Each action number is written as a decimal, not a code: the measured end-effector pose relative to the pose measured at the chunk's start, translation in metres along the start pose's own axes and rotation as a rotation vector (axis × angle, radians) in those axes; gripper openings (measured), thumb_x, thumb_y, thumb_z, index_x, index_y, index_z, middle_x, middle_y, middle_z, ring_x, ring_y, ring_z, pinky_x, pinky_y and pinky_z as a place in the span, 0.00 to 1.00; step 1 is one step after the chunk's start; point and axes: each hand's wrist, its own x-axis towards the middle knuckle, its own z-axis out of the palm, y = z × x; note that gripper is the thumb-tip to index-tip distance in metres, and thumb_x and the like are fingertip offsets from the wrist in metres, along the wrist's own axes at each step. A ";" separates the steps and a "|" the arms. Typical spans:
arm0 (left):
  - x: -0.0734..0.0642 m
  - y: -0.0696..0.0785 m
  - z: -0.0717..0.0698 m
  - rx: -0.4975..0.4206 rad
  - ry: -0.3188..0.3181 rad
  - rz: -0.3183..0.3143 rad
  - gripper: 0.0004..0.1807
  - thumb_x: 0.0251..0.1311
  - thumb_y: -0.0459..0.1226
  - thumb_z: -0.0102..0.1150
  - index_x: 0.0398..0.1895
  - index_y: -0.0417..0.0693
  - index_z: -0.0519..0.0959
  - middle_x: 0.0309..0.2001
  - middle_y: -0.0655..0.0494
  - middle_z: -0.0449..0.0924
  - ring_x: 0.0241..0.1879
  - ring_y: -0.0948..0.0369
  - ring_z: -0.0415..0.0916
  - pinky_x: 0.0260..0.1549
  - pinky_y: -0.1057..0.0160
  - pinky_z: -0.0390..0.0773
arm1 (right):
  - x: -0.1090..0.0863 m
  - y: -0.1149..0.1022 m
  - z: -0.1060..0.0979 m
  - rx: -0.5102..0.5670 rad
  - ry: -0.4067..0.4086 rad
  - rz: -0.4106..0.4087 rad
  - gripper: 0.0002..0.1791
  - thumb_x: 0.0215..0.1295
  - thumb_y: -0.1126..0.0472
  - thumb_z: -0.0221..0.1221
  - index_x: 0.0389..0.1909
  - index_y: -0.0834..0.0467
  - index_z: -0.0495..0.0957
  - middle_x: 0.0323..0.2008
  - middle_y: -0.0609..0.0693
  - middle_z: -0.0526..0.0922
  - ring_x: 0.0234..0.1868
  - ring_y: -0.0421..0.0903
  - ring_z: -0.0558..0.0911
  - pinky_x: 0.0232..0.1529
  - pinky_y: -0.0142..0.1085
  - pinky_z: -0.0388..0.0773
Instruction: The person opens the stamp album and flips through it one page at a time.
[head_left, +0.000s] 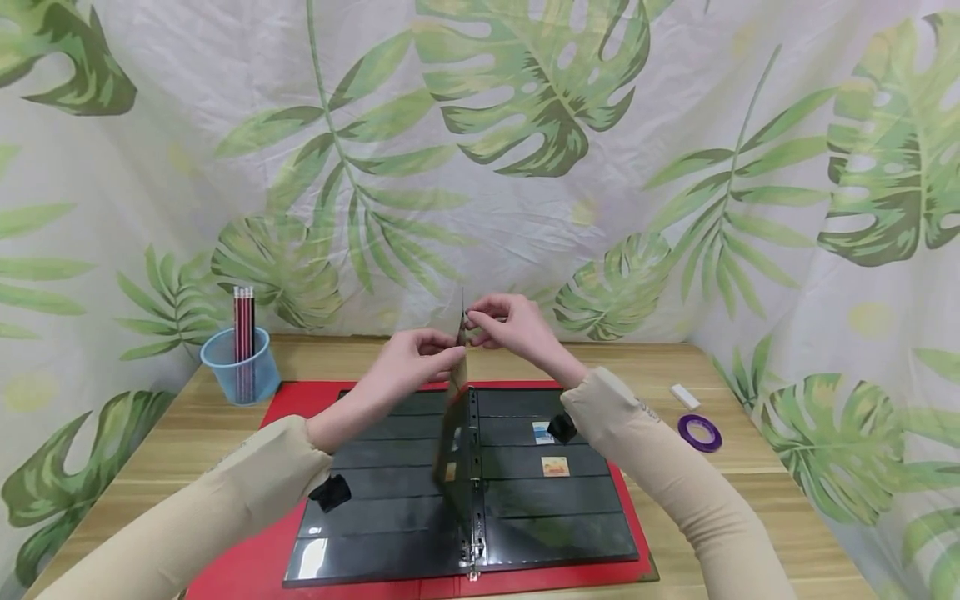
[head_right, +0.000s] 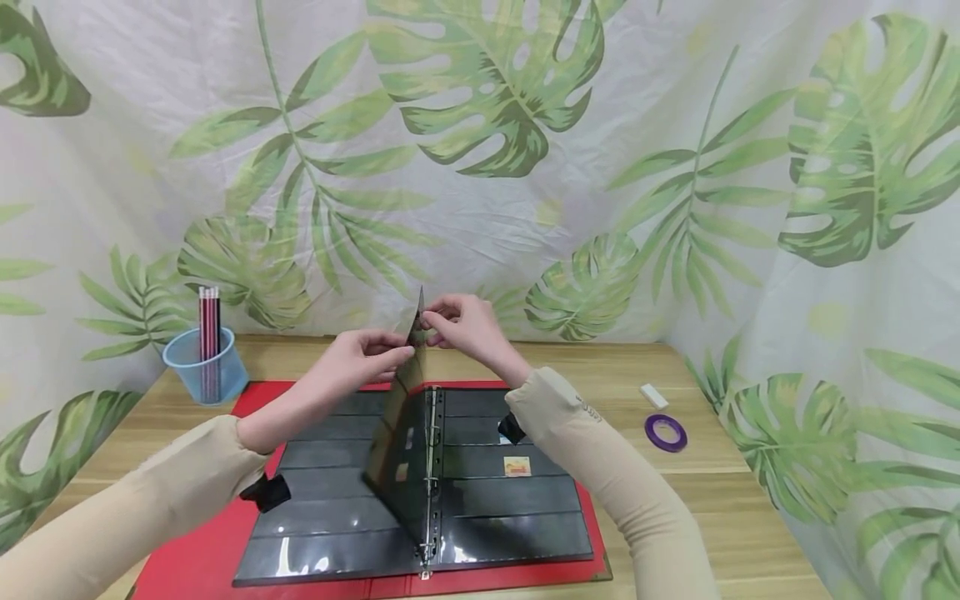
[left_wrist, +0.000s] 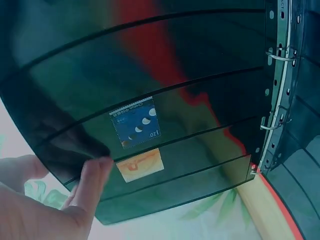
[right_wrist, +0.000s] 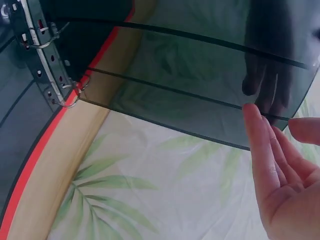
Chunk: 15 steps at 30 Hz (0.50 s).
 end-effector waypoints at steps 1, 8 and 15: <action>-0.001 -0.002 -0.003 -0.011 0.012 -0.009 0.23 0.68 0.44 0.57 0.58 0.36 0.77 0.55 0.39 0.82 0.50 0.54 0.83 0.48 0.59 0.84 | -0.001 0.001 0.000 -0.024 0.004 -0.018 0.16 0.73 0.55 0.56 0.54 0.59 0.81 0.49 0.58 0.86 0.38 0.47 0.89 0.41 0.37 0.87; -0.015 -0.021 -0.031 0.033 0.068 -0.068 0.21 0.69 0.42 0.55 0.57 0.36 0.77 0.57 0.42 0.81 0.48 0.61 0.77 0.42 0.65 0.80 | -0.014 0.024 -0.002 -0.240 0.006 -0.118 0.17 0.73 0.55 0.56 0.56 0.58 0.81 0.50 0.56 0.87 0.46 0.47 0.87 0.49 0.40 0.84; -0.034 -0.050 -0.056 0.024 0.078 -0.149 0.23 0.70 0.42 0.53 0.58 0.32 0.73 0.54 0.46 0.81 0.40 0.73 0.73 0.41 0.68 0.78 | -0.035 0.079 -0.009 -0.287 -0.041 -0.131 0.23 0.73 0.54 0.56 0.64 0.59 0.74 0.61 0.57 0.81 0.61 0.53 0.81 0.61 0.48 0.78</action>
